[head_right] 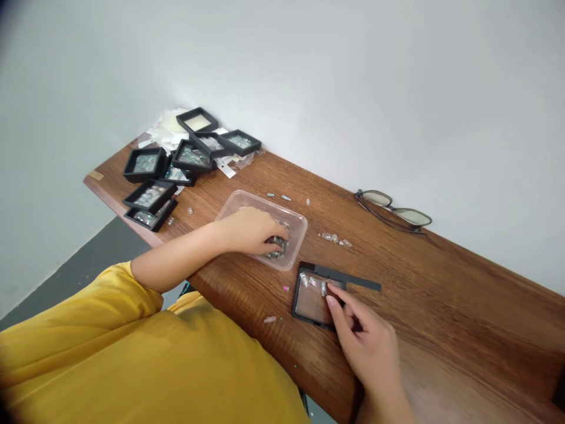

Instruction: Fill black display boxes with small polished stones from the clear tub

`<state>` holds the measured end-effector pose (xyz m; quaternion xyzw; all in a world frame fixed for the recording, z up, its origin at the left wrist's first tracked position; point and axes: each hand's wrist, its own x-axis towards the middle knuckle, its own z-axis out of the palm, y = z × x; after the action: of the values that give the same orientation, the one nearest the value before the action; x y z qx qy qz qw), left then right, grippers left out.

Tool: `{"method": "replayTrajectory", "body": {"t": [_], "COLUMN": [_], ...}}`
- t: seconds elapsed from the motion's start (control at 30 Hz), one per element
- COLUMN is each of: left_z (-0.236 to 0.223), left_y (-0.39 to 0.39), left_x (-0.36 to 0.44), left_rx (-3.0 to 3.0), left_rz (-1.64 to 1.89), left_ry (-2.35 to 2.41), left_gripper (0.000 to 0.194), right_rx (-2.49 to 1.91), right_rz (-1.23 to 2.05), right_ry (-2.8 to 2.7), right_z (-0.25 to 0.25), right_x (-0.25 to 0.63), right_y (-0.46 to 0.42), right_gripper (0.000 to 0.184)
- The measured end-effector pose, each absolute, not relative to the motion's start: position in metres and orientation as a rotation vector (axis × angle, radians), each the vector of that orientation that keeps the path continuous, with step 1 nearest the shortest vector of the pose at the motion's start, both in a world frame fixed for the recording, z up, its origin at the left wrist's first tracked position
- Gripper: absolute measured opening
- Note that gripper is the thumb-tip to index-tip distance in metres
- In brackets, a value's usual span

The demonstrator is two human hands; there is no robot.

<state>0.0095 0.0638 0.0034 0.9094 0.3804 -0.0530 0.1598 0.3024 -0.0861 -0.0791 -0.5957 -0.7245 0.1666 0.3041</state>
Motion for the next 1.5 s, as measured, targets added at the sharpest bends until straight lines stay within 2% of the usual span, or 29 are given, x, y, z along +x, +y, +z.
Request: {"method": "replayTrajectory", "body": {"t": [0.23,0.53,0.7,1.0,1.2,1.5], "left_z": [0.003,0.008,0.002,-0.012,-0.012,-0.009], "left_y": [0.067,0.076,0.081,0.073,0.068,0.070], "left_x": [0.003,-0.027,-0.032,-0.018,-0.007,-0.006], "left_rx": [2.571,2.410,2.362,2.479,2.492,2.492], "left_rz": [-0.045,0.327,0.410,0.230,0.050,0.027], "left_ry": [1.032,0.758,0.666,0.916,1.057,1.097], "left_gripper": [0.022,0.010,0.017,0.045,0.042,0.026], "right_rx": [-1.555,-1.558,-1.544,-1.556,-1.549,-1.563], "right_rz": [0.438,0.462,0.456,0.457,0.460,0.474], "right_ry": [-1.934,-1.936,-1.922,-1.913,-1.927,-1.913], "right_z": [-0.078,-0.077,-0.074,-0.075,-0.075,-0.073], "right_x": [0.301,0.301,0.300,0.301,0.300,0.301], "right_y": [-0.085,-0.085,-0.085,-0.085,-0.086,-0.086], "right_gripper": [0.035,0.032,0.034,0.036,0.035,0.039]}}
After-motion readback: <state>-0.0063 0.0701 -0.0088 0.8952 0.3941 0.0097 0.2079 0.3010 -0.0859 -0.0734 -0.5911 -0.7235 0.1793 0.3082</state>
